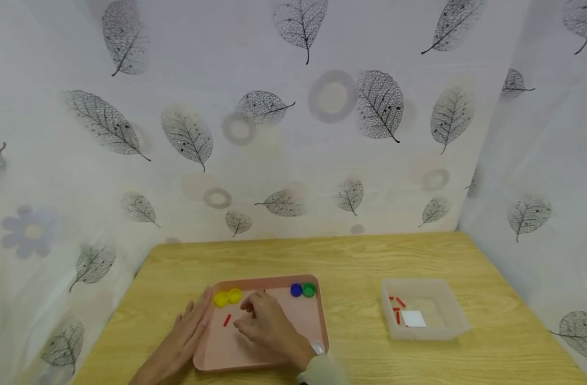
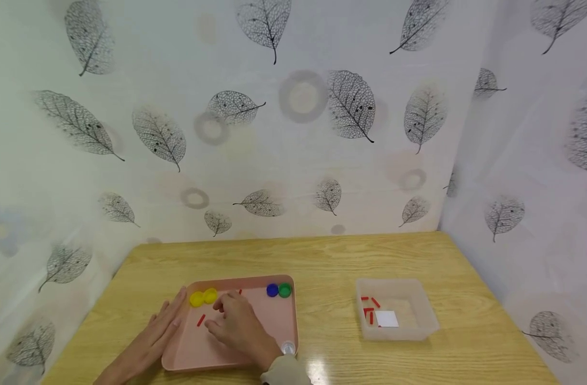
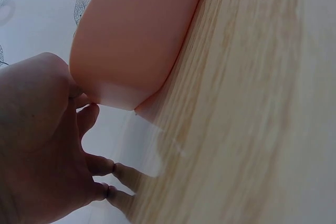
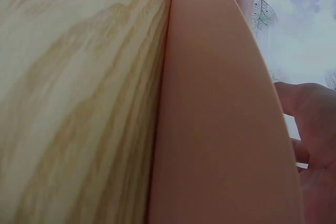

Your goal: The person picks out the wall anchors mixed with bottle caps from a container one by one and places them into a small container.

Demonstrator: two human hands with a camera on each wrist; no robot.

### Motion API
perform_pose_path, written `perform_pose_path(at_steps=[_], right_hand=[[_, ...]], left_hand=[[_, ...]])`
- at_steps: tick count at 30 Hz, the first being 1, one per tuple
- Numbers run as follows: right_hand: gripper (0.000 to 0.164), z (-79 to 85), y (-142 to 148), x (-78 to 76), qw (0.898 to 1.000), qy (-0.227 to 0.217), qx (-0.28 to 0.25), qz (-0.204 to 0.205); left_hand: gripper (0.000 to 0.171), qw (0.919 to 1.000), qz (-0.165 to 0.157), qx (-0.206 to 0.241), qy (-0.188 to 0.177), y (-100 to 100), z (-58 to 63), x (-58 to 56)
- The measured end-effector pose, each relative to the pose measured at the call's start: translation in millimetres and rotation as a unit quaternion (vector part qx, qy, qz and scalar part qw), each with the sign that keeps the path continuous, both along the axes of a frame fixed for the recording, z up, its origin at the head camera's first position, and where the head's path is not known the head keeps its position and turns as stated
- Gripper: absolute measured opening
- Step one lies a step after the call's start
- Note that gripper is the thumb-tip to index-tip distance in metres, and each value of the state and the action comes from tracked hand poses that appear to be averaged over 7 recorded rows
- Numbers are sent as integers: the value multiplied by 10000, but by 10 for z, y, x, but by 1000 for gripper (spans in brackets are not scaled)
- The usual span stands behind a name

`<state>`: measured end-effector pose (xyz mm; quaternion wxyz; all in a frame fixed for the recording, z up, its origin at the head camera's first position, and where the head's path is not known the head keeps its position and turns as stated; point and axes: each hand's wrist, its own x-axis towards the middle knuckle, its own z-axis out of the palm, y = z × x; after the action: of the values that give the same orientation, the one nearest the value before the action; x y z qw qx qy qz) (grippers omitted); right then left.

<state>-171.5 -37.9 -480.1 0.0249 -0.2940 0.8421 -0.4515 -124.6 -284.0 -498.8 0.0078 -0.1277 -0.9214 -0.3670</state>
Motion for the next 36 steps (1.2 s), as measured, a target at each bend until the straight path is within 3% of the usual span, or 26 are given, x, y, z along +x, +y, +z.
perform_pose_path(at_steps=[13, 21, 29, 36], right_hand=[[24, -58, -156, -17, 9991, -232, 351, -103], [24, -129, -242, 6, 9989, -149, 401, -204], [24, -172, -418, -1, 9941, -457, 885, -432], [22, -188, -484, 27, 9879, -238, 1397, -636]], left_hand=[[56, 10000, -40, 44, 77, 43, -15, -20], [55, 9997, -69, 16, 237, 68, -26, 16], [56, 9999, 49, 101, -10, 22, -17, 25], [55, 9998, 41, 94, 197, 57, -17, 72]])
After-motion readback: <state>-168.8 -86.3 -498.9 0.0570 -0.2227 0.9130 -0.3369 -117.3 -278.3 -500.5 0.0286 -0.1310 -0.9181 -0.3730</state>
